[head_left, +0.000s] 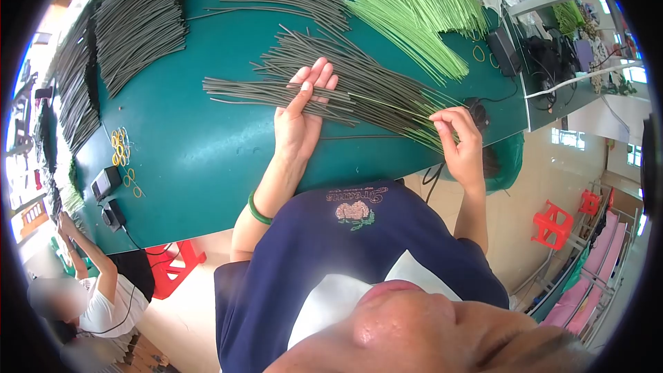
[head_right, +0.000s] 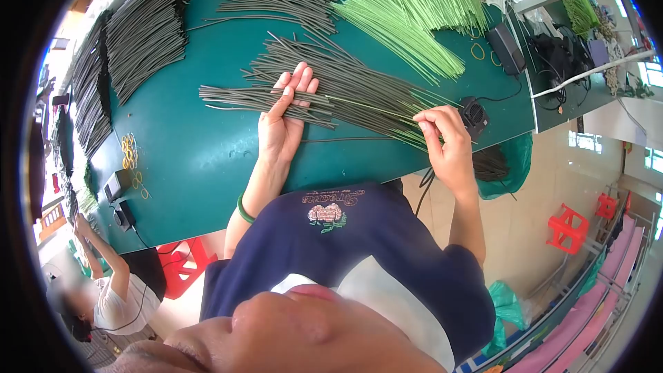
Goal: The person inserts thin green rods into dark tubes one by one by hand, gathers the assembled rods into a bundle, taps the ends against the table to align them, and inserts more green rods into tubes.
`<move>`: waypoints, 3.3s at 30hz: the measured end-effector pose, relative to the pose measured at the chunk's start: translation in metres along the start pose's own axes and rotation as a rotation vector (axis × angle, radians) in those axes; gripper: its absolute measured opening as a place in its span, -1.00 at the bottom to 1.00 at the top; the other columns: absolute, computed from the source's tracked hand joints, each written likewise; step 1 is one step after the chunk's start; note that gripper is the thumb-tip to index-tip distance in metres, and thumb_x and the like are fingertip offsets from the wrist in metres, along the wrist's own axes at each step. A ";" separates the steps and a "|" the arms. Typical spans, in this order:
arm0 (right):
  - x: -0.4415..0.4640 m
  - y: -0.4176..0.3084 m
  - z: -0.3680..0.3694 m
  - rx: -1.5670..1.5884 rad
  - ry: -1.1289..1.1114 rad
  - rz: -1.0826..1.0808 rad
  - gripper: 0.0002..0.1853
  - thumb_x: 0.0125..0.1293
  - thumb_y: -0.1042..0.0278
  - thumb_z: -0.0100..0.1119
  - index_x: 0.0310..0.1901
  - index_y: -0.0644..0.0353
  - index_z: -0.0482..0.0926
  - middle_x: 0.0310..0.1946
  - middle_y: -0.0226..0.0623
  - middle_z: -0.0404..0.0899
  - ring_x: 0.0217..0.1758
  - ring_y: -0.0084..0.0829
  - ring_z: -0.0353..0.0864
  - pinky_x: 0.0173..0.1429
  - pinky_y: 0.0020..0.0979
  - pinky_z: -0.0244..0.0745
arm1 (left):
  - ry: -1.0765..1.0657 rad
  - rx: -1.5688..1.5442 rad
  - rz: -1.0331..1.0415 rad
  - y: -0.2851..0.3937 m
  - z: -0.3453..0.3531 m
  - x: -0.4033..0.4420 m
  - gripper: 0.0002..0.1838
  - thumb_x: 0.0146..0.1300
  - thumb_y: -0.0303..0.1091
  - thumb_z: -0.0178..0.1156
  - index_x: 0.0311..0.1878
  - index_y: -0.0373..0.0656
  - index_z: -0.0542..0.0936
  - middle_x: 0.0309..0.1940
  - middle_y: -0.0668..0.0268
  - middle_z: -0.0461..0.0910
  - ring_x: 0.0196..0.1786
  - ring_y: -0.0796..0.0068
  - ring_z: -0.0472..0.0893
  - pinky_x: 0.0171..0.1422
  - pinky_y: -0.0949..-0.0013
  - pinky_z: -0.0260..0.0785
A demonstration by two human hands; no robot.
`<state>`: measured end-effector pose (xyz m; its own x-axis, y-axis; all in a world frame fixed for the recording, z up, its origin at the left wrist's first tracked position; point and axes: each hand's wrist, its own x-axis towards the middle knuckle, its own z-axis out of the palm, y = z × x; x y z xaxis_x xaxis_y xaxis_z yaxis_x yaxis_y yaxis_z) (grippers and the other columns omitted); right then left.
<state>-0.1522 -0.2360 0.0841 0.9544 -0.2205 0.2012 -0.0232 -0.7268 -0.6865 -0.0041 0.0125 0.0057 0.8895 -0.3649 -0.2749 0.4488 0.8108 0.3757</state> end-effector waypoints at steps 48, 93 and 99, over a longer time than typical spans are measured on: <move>0.069 0.049 -0.006 -0.062 0.000 0.071 -0.86 0.37 0.34 0.39 -0.11 0.15 0.79 -0.19 -0.28 0.74 -0.15 -0.34 0.64 -0.07 -0.36 0.55 | -0.044 0.200 -0.248 -0.019 0.002 -0.018 -0.66 0.61 -0.48 -0.01 0.36 -0.36 0.41 0.17 -0.08 0.63 0.26 -0.02 0.66 0.40 -0.10 0.58; -0.001 0.015 0.005 -0.066 0.059 -0.020 -0.94 0.45 0.57 0.23 -0.09 0.26 0.64 -0.17 -0.28 0.66 -0.11 -0.32 0.58 -0.03 -0.35 0.55 | 0.062 0.089 -0.040 -0.004 0.001 -0.003 -0.61 0.63 -0.47 -0.01 0.43 -0.34 0.37 0.35 -0.04 0.52 0.43 0.05 0.53 0.54 -0.01 0.47; -0.001 0.013 0.005 -0.075 0.064 -0.027 -0.93 0.44 0.57 0.25 -0.09 0.26 0.64 -0.17 -0.28 0.66 -0.11 -0.31 0.58 -0.03 -0.34 0.55 | 0.074 0.086 -0.022 -0.004 0.003 -0.003 -0.63 0.62 -0.47 0.01 0.40 -0.35 0.39 0.26 -0.05 0.57 0.35 0.04 0.59 0.46 0.00 0.52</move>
<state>-0.1522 -0.2419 0.0713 0.9342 -0.2396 0.2642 -0.0226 -0.7790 -0.6267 -0.0089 0.0086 0.0079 0.8718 -0.3450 -0.3478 0.4770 0.7595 0.4422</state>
